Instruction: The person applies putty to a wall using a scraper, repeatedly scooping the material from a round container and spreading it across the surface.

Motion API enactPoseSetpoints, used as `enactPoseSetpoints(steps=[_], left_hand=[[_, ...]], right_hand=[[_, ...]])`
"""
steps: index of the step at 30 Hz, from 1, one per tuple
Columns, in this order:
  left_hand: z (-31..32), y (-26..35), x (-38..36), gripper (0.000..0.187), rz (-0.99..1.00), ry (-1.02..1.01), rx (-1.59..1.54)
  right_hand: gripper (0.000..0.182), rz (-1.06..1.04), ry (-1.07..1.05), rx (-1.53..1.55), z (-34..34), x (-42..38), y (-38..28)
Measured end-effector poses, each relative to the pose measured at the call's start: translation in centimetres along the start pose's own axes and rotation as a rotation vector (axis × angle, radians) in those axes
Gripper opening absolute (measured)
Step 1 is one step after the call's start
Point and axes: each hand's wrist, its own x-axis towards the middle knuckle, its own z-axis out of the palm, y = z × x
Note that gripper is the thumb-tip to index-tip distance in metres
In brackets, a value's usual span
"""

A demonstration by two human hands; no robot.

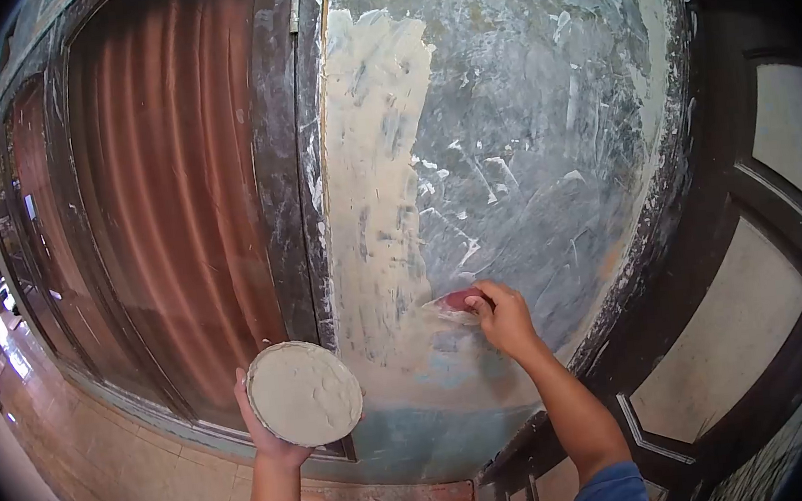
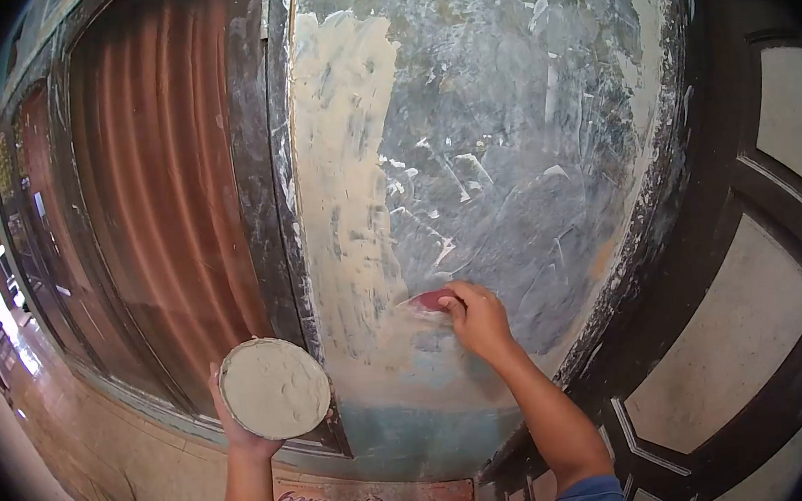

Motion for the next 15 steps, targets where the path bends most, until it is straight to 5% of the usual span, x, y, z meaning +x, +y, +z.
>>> enactPoseSetpoints(steps=[1,6,15], left_hand=[[0.2,-0.2,0.1,0.085,0.036,0.05,-0.033],[1.0,-0.5,1.0,0.082,0.006,0.037,0.099],[0.9,-2.0,2.2,0.085,0.003,0.003,0.132]], right_hand=[[0.019,0.002,-0.002,0.0,-0.5,-0.4,-0.8],[0.044,-0.646,-0.178,0.17,-1.9,-2.7,-7.2],[0.05,-0.764,-0.311,0.239,-0.6,-4.0,-9.6]])
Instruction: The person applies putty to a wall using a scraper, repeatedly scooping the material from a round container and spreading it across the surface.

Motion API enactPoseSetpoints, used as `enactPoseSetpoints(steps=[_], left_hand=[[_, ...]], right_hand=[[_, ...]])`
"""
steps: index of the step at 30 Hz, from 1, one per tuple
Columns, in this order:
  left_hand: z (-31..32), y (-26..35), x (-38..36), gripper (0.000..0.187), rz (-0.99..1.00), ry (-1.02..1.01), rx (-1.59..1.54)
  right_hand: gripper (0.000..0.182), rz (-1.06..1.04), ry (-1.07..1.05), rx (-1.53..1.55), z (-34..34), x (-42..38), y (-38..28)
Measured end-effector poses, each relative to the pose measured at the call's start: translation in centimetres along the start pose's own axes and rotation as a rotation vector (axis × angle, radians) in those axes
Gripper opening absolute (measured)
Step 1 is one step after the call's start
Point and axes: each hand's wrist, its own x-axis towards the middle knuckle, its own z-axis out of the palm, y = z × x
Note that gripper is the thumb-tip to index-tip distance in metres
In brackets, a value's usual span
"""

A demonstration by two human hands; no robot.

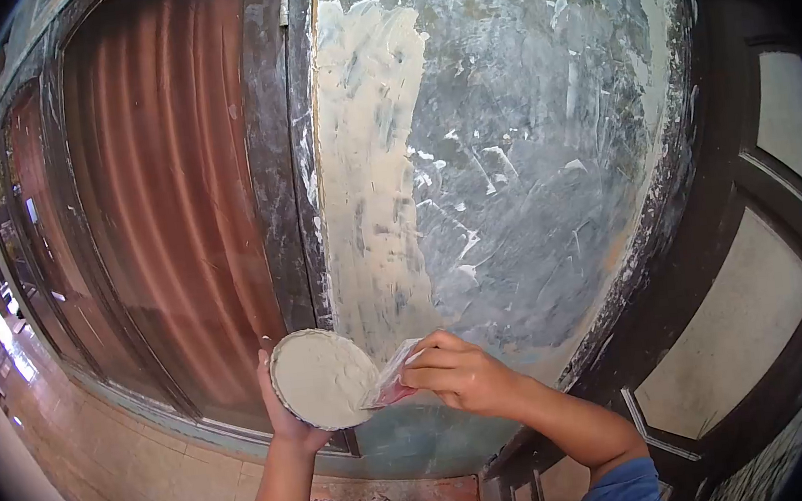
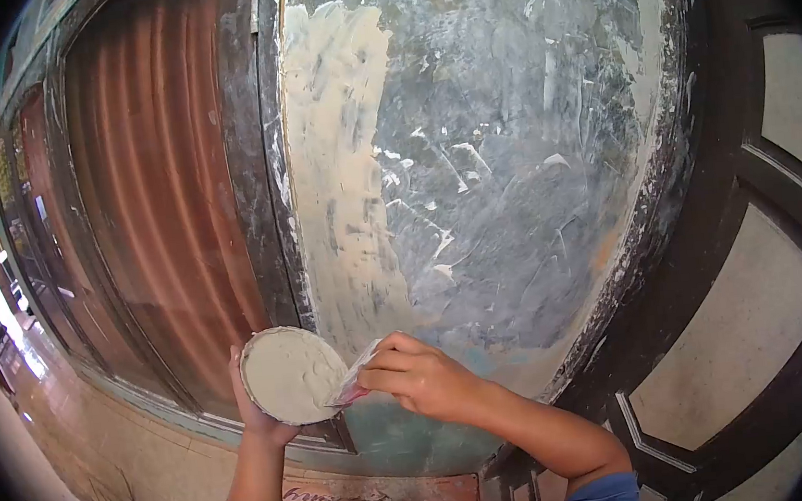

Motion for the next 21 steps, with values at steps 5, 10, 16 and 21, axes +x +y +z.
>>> enactPoseSetpoints(steps=[5,10,16,21], left_hand=[[-0.9,-0.9,0.5,0.089,-0.049,0.009,0.012],[-0.4,-0.7,0.0,0.089,-0.134,-0.108,-0.074],[-0.2,-0.6,0.0,0.089,-0.144,-0.109,-0.118],[-0.8,-0.5,0.1,0.089,-0.096,-0.044,-0.037]], right_hand=[[0.052,0.012,-0.002,-0.014,0.4,-0.3,0.4],[0.051,0.013,0.002,-0.04,0.1,-0.5,0.9],[0.051,0.037,-0.009,-0.098,-0.1,-0.7,1.3],[0.051,0.014,-0.002,-0.159,-1.0,-0.6,1.6]])
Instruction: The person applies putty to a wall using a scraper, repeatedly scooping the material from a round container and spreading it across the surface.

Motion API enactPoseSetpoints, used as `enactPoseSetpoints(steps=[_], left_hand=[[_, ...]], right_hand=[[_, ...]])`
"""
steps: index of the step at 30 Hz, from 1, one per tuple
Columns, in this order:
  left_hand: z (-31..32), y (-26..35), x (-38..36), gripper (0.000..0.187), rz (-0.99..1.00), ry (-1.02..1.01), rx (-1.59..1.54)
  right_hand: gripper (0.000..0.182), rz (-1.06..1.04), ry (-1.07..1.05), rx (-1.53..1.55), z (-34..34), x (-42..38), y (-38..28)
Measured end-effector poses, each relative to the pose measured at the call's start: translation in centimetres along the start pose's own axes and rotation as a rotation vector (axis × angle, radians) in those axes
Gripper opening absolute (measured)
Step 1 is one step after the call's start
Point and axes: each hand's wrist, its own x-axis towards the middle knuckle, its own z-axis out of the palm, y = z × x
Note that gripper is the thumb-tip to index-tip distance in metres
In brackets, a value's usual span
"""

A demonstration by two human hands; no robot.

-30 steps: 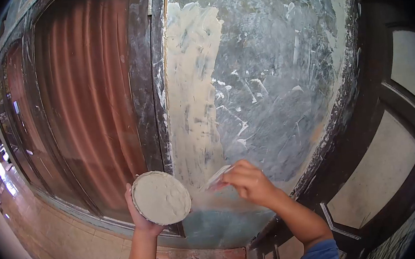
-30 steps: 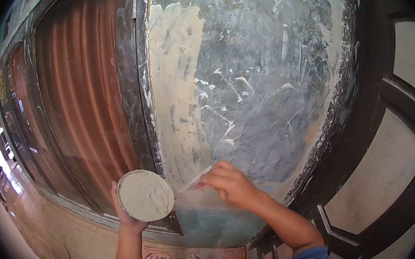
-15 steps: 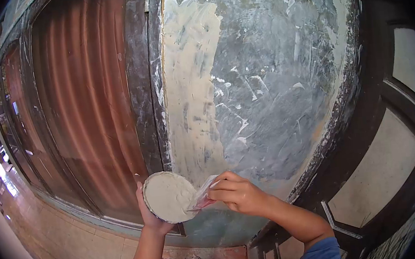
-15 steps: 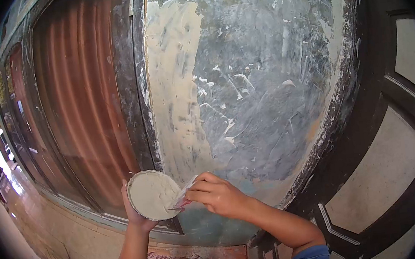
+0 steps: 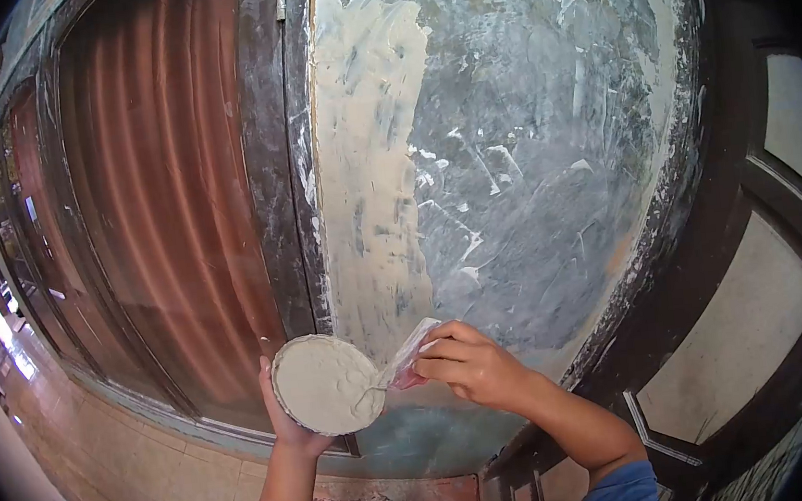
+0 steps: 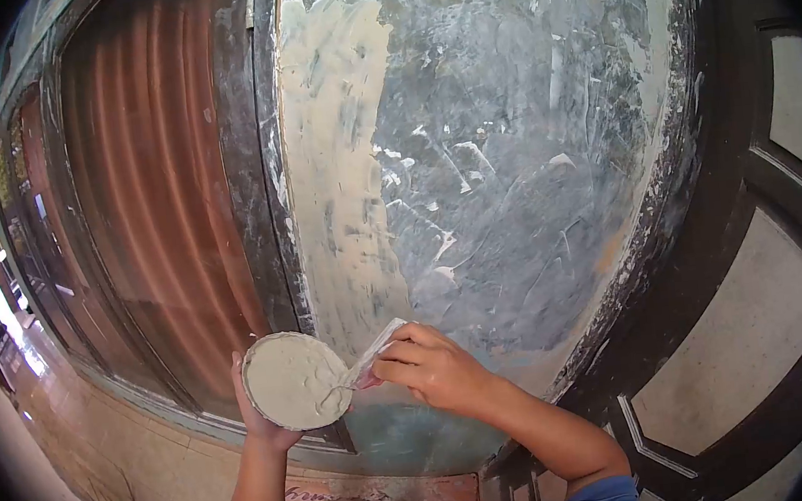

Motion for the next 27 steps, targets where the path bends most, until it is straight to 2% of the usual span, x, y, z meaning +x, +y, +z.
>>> enactPoseSetpoints(steps=[4,10,12,13,14,15,20,24,27], left_hand=[[-0.3,0.0,0.0,0.089,-0.024,0.009,-0.017],[-0.5,0.0,-0.4,0.092,-0.044,-0.007,-0.052],[-1.3,0.6,-0.7,0.094,-0.041,-0.044,-0.027],[-1.2,0.9,-1.2,0.095,-0.02,-0.024,-0.065],[-0.9,1.2,-1.6,0.095,0.002,-0.008,-0.1],[-0.4,1.6,-2.0,0.095,-0.003,0.028,-0.275],[-1.5,2.4,-3.1,0.096,0.009,0.041,-0.161],[-2.6,2.3,-3.4,0.097,0.015,-0.002,-0.068],[-2.7,2.1,-3.9,0.098,0.017,0.05,-0.131]], right_hand=[[0.048,-0.015,-0.019,-0.052,0.1,-0.5,0.5],[0.04,0.055,0.082,-0.122,-0.3,-0.8,1.0],[0.026,0.321,0.12,-0.19,0.0,-1.8,2.6],[0.026,0.329,0.12,-0.189,0.7,-2.7,3.3],[0.02,0.496,0.098,-0.162,1.8,-3.9,4.1],[0.014,0.657,0.079,-0.135,2.8,-5.0,5.1],[0.017,0.741,-0.029,-0.108,9.0,-11.4,7.4],[0.017,0.784,-0.095,-0.14,11.8,-13.1,7.4],[0.015,0.785,-0.116,-0.197,12.7,-13.4,8.1]])
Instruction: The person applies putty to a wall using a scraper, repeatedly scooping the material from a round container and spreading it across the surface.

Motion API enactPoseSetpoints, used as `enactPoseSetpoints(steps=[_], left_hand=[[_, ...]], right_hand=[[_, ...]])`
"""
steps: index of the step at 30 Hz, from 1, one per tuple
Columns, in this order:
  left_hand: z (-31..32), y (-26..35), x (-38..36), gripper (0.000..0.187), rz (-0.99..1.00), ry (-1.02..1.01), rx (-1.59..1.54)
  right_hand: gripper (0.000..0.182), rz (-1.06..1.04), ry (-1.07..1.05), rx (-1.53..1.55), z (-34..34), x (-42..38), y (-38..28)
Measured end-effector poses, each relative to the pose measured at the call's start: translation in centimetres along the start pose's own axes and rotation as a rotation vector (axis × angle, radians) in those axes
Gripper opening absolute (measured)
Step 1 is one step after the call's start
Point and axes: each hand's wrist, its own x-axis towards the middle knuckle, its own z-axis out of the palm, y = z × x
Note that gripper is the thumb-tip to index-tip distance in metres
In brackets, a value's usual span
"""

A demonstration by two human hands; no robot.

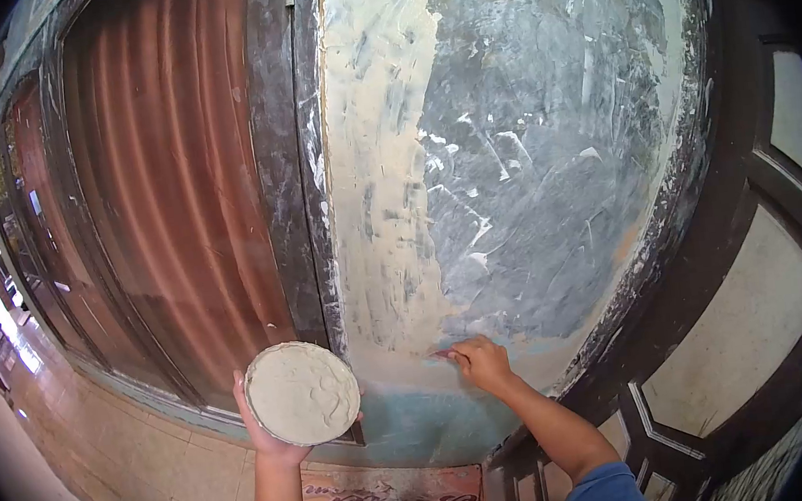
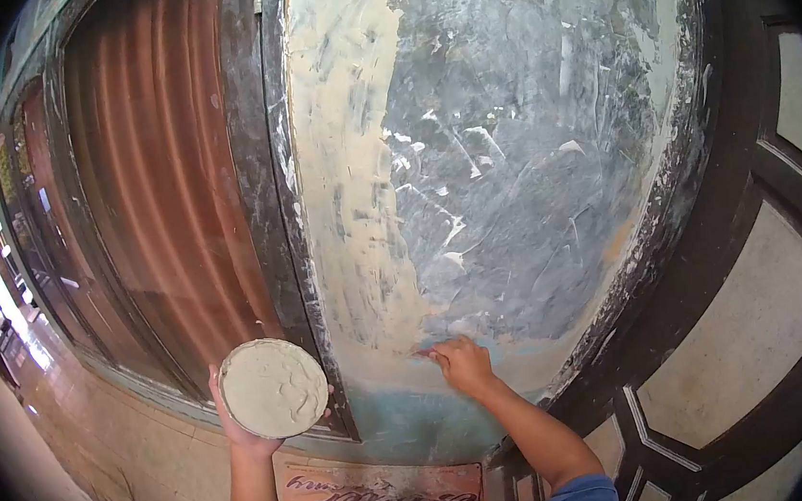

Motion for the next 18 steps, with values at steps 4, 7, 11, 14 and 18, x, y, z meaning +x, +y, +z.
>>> enactPoseSetpoints(steps=[4,7,11,14,18], left_hand=[[0.4,0.1,-0.8,0.098,-0.049,-0.024,0.013],[-0.3,0.0,-1.1,0.108,-0.054,-0.084,-0.051],[-1.0,-0.1,-0.8,0.109,-0.058,-0.06,-0.07],[-1.1,-0.1,-1.3,0.109,-0.071,-0.044,-0.062],[-1.5,0.1,-1.6,0.11,-0.069,-0.052,-0.009]], right_hand=[[0.015,-0.03,0.194,0.091,0.0,-0.1,-0.2],[0.018,-0.003,0.113,0.106,0.1,-0.8,-0.9],[0.015,0.004,0.122,0.039,1.0,-0.1,-0.5],[0.014,0.01,0.188,0.064,0.1,-0.1,-1.1],[0.013,-0.035,0.183,0.046,1.5,-1.5,-1.3]])
